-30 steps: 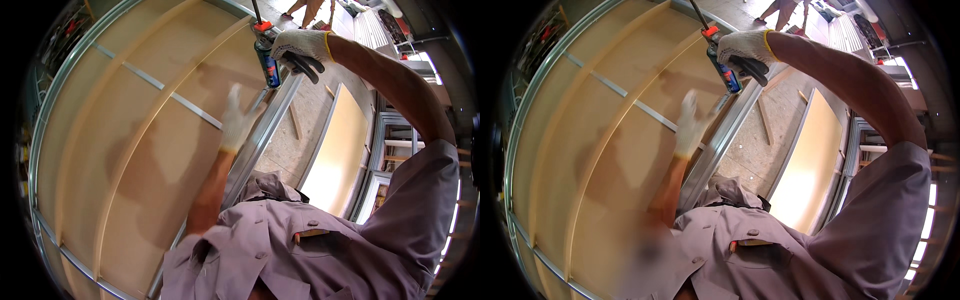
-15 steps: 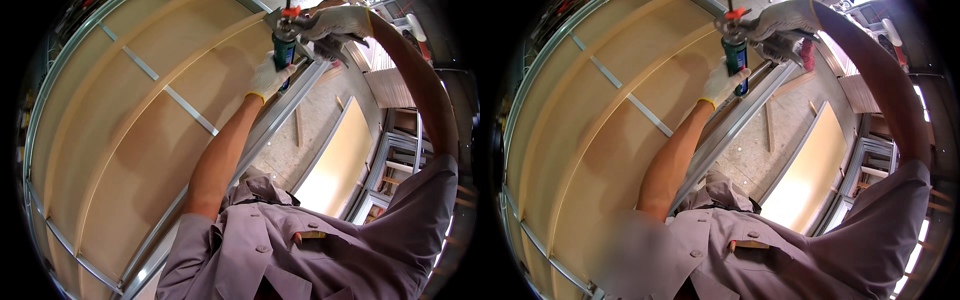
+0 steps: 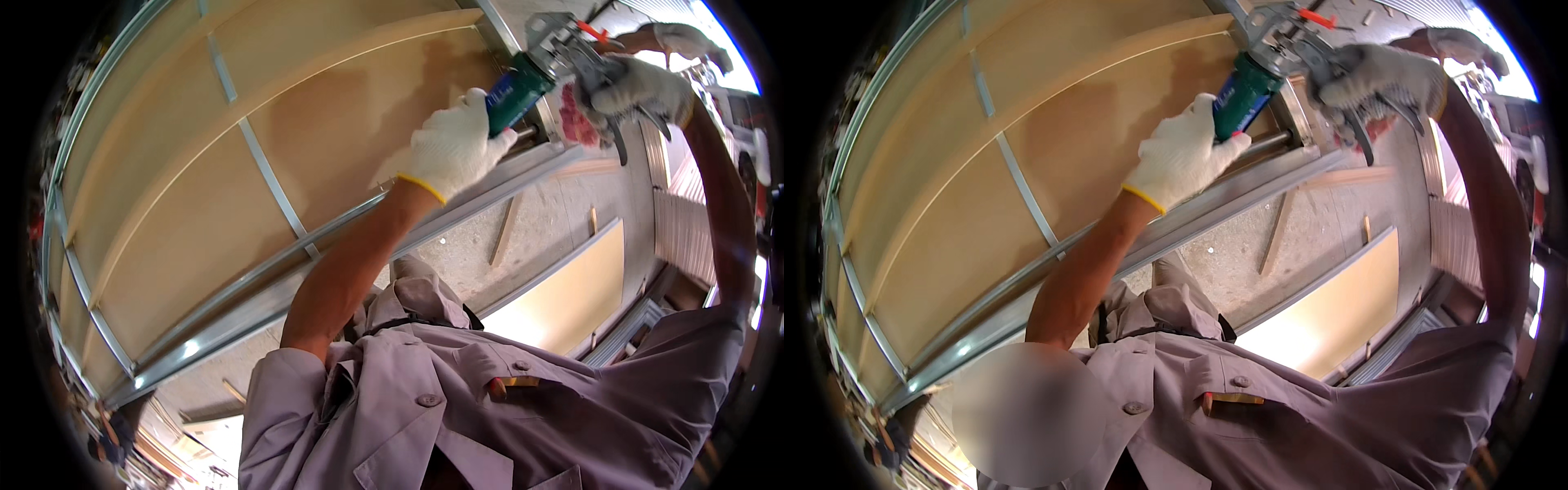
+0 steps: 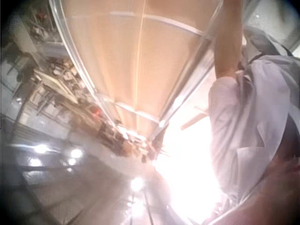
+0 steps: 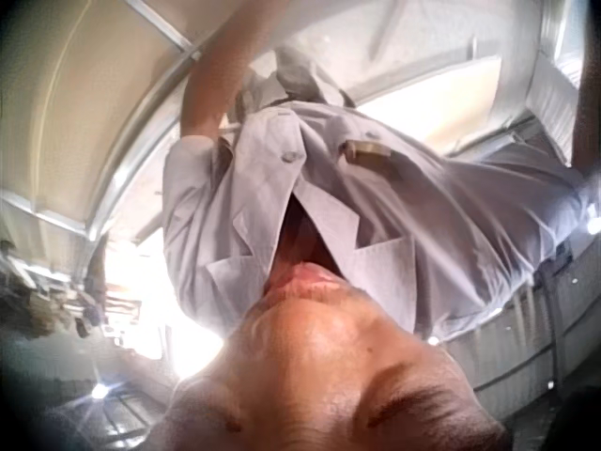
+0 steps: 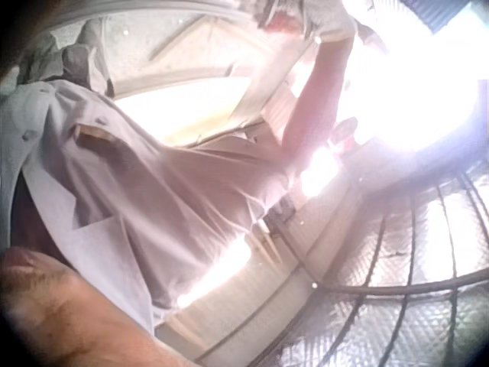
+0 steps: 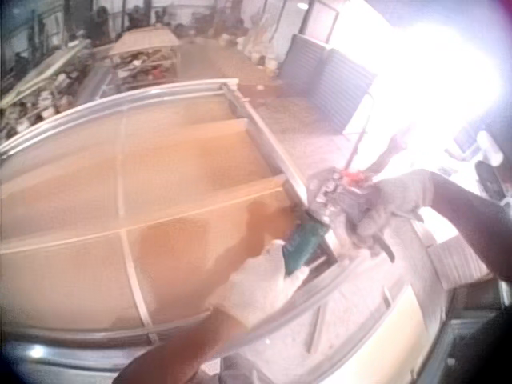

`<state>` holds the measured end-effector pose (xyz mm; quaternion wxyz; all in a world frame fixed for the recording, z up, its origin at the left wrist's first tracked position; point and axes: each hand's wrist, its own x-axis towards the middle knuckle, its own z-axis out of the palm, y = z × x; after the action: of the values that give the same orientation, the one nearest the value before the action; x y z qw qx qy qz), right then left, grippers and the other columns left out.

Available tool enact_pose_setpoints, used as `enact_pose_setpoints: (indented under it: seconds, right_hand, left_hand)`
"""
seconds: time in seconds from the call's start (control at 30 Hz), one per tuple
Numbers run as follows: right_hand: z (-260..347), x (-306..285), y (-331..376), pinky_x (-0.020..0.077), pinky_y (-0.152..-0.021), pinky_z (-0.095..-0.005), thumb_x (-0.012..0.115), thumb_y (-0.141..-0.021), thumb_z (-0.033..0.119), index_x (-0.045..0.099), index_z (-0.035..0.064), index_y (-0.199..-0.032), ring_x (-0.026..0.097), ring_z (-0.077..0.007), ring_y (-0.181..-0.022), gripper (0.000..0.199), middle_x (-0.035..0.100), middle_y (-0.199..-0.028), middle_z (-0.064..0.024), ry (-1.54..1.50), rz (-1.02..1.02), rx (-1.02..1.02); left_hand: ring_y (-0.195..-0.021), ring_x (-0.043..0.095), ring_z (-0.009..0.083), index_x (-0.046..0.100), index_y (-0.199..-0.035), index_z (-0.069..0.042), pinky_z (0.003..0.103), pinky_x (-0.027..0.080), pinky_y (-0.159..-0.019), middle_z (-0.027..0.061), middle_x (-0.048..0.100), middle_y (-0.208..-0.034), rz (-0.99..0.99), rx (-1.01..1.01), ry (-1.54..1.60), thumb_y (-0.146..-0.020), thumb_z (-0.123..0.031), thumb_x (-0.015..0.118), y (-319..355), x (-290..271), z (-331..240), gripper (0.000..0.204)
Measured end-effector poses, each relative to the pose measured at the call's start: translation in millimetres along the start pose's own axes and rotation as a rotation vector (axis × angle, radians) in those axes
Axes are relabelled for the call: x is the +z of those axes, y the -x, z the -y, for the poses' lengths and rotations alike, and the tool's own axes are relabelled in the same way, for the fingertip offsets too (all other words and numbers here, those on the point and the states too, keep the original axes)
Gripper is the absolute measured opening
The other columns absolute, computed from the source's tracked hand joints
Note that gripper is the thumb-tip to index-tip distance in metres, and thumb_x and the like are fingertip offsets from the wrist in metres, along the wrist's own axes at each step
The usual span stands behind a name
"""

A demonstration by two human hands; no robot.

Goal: The person applies sealant along the joints of a metal window frame using a caulking gun, then wipes excess sealant with a gloved hand. The person also places a piece of insulation material into the frame.

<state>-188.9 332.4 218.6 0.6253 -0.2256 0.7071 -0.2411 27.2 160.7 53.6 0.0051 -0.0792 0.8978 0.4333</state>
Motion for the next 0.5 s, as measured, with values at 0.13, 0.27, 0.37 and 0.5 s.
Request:
enact_pose_setpoints:
  seconds: [0.13,0.27,0.37,0.5]
  right_hand:
    - [-49.6,-5.2,21.3,0.0631,-0.083,-0.0417,0.079,-0.092,0.009,0.060,0.0018,-0.132,0.075,-0.0251,-0.094,0.045,0.073,-0.110,-0.0139,-0.090,0.053,-0.009]
    - [-52.6,36.9,11.3,0.0610,-0.087,-0.0344,0.086,-0.085,0.005,0.070,0.0035,-0.121,0.074,-0.0188,-0.096,0.040,0.076,-0.104,-0.0070,-0.130,-0.086,0.078]
    - [-43.9,51.8,-29.7,0.0601,-0.082,-0.0341,0.085,-0.084,0.001,0.070,0.0031,-0.116,0.073,-0.0182,-0.089,0.035,0.074,-0.097,-0.0063,-0.119,-0.044,0.002]
    - [-11.6,83.5,-69.9,0.0596,-0.076,-0.0340,0.081,-0.084,-0.002,0.068,0.0013,-0.108,0.071,-0.0185,-0.080,0.027,0.071,-0.087,-0.0073,-0.182,0.064,-0.056]
  left_hand:
    - [-0.078,0.073,0.0322,0.055,-0.119,-0.006,0.046,0.060,-0.064,0.0124,0.067,-0.095,-0.342,0.122,-0.189,-0.087,-0.040,0.080,26.7,23.6,-11.4,0.053]
    - [-0.084,0.071,0.0271,0.055,-0.116,-0.008,0.040,0.059,-0.065,0.0082,0.065,-0.092,-0.390,0.125,-0.312,-0.081,-0.038,0.084,49.1,32.3,3.8,0.055]
    - [-0.083,0.072,0.0271,0.055,-0.113,-0.008,0.042,0.059,-0.066,0.0077,0.066,-0.092,-0.387,-0.002,-0.316,-0.081,-0.039,0.084,67.8,15.3,24.1,0.054]
    - [-0.082,0.073,0.0302,0.056,-0.112,-0.010,0.044,0.059,-0.067,0.0094,0.068,-0.093,-0.339,-0.172,-0.358,-0.082,-0.042,0.083,92.0,-10.5,45.8,0.051]
